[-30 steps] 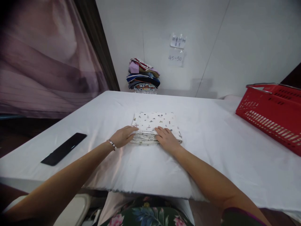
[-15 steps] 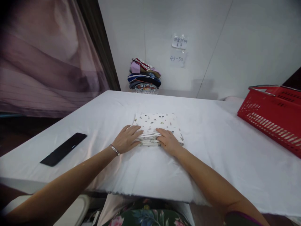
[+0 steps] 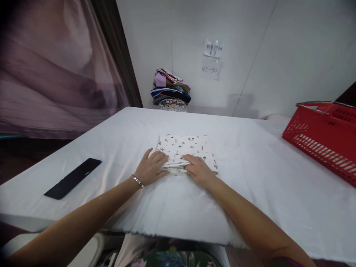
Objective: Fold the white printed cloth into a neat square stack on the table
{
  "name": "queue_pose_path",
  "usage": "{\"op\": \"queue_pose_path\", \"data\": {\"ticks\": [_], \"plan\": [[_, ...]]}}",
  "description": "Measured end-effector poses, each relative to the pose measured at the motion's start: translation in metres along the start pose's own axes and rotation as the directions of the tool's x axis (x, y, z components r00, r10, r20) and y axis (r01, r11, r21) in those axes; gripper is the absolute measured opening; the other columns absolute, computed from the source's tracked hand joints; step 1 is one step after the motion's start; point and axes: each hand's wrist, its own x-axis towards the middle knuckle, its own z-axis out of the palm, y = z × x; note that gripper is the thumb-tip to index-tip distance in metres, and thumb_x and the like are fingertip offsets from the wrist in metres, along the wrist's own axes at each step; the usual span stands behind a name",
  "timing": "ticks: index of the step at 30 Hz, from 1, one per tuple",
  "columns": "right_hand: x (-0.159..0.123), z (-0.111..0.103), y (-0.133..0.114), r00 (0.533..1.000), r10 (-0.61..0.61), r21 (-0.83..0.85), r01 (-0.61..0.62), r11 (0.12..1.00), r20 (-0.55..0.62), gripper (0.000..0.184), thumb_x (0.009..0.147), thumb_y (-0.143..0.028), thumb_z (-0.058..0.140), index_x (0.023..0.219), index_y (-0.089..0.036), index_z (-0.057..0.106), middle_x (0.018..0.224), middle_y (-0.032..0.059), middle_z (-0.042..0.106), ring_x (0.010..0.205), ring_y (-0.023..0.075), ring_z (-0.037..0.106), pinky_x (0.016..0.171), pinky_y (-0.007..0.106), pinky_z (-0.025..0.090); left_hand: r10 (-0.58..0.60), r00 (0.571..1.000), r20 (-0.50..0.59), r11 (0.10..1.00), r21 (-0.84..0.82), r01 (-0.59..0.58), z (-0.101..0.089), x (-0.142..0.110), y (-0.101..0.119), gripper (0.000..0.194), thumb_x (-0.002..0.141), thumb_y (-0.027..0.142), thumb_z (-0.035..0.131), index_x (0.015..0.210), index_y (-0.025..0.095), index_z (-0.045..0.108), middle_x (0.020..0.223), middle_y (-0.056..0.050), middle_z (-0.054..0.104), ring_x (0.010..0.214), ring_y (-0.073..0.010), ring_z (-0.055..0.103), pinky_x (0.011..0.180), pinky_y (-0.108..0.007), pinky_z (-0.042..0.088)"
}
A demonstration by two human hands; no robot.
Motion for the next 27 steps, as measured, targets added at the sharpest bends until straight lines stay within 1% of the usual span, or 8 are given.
{"op": "queue_pose_path", "data": {"ticks": [3, 5, 7, 10, 13, 18, 23, 27], "plan": [[0.0, 0.0, 0.001, 0.999, 0.017, 0.017, -0.017, 1.0, -0.04, 0.015, 0.084, -0.018, 0.047, 0.084, -0.02, 0.061, 0.137, 0.0084, 0.038, 0.124, 0.0245, 0.035, 0.097, 0.044, 0.034, 0.008, 0.998, -0.066, 0.999, 0.036, -0.006, -0.001, 0.002, 0.01, 0.049, 0.079, 0.041, 0.053, 0.122, 0.018, 0.045, 0.121, -0.012, 0.051, 0.117, -0.029, 0.04, 0.104, -0.053, 0.015], [0.0, 0.001, 0.002, 0.997, 0.034, 0.057, -0.03, 0.998, -0.071, 0.014, 0.083, -0.019, 0.048, 0.086, -0.02, 0.062, 0.137, 0.0082, 0.038, 0.123, 0.0243, 0.036, 0.097, 0.043, 0.035, 0.031, 0.995, -0.096, 0.999, 0.045, -0.027, 0.0, 0.004, 0.017, 0.048, 0.08, 0.037, 0.052, 0.124, 0.019, 0.043, 0.124, -0.01, 0.05, 0.119, -0.0275, 0.039, 0.105, -0.052, 0.016], [0.001, 0.001, 0.003, 0.996, 0.044, 0.09, -0.036, 0.995, -0.083, 0.015, 0.083, -0.017, 0.048, 0.088, -0.021, 0.061, 0.136, 0.0078, 0.039, 0.123, 0.0233, 0.037, 0.097, 0.041, 0.036, 0.066, 0.993, -0.102, 0.997, 0.04, -0.063, 0.003, 0.008, 0.021, 0.043, 0.082, 0.032, 0.05, 0.123, 0.02, 0.044, 0.124, -0.008, 0.05, 0.117, -0.0248, 0.041, 0.104, -0.049, 0.018], [0.001, -0.001, 0.002, 0.996, 0.05, 0.086, -0.044, 0.995, -0.069, 0.014, 0.082, -0.017, 0.048, 0.086, -0.02, 0.061, 0.137, 0.008, 0.038, 0.121, 0.0228, 0.039, 0.096, 0.039, 0.037, 0.121, 0.99, -0.068, 0.993, 0.016, -0.12, 0.008, 0.014, 0.022, 0.038, 0.082, 0.025, 0.048, 0.12, 0.02, 0.045, 0.122, -0.007, 0.053, 0.111, -0.0222, 0.046, 0.101, -0.047, 0.025], [0.001, -0.002, -0.002, 0.998, 0.03, -0.007, -0.03, 1.0, -0.056, 0.015, 0.082, -0.015, 0.047, 0.082, -0.02, 0.061, 0.138, 0.0082, 0.035, 0.123, 0.0241, 0.036, 0.096, 0.042, 0.035, 0.132, 0.99, -0.046, 0.991, 0.01, -0.131, 0.013, 0.017, 0.02, 0.04, 0.081, 0.018, 0.046, 0.121, 0.019, 0.044, 0.117, -0.008, 0.055, 0.107, -0.0219, 0.048, 0.1, -0.048, 0.026], [0.001, 0.002, -0.009, 0.996, -0.056, -0.219, 0.04, 0.975, -0.07, 0.023, 0.081, -0.005, 0.042, 0.077, -0.017, 0.061, 0.14, 0.0091, 0.033, 0.127, 0.0254, 0.03, 0.099, 0.048, 0.028, 0.093, 0.993, -0.076, 0.995, 0.033, -0.09, 0.018, 0.015, 0.017, 0.04, 0.081, 0.006, 0.037, 0.118, 0.017, 0.048, 0.109, -0.008, 0.059, 0.107, -0.0213, 0.049, 0.101, -0.048, 0.025], [-0.002, 0.009, -0.008, 0.992, -0.09, -0.265, 0.064, 0.962, -0.089, 0.025, 0.083, -0.006, 0.04, 0.082, -0.017, 0.062, 0.134, 0.0088, 0.042, 0.127, 0.0242, 0.031, 0.097, 0.047, 0.031, 0.18, 0.982, -0.062, 0.984, 0.016, -0.18, 0.021, 0.009, 0.01, 0.04, 0.082, 0.006, 0.036, 0.119, 0.018, 0.047, 0.108, -0.007, 0.061, 0.095, -0.0167, 0.054, 0.103, -0.049, 0.023], [-0.003, 0.012, -0.007, 0.991, -0.125, -0.245, 0.109, 0.963, -0.049, 0.025, 0.086, -0.007, 0.038, 0.084, -0.016, 0.061, 0.123, 0.0095, 0.053, 0.12, 0.0227, 0.039, 0.092, 0.044, 0.037, 0.213, 0.975, -0.069, 0.977, 0.035, -0.211, 0.022, 0.004, 0.007, 0.039, 0.083, 0.006, 0.036, 0.119, 0.018, 0.047, 0.112, -0.007, 0.06, 0.097, -0.0162, 0.054, 0.104, -0.049, 0.022]]}}
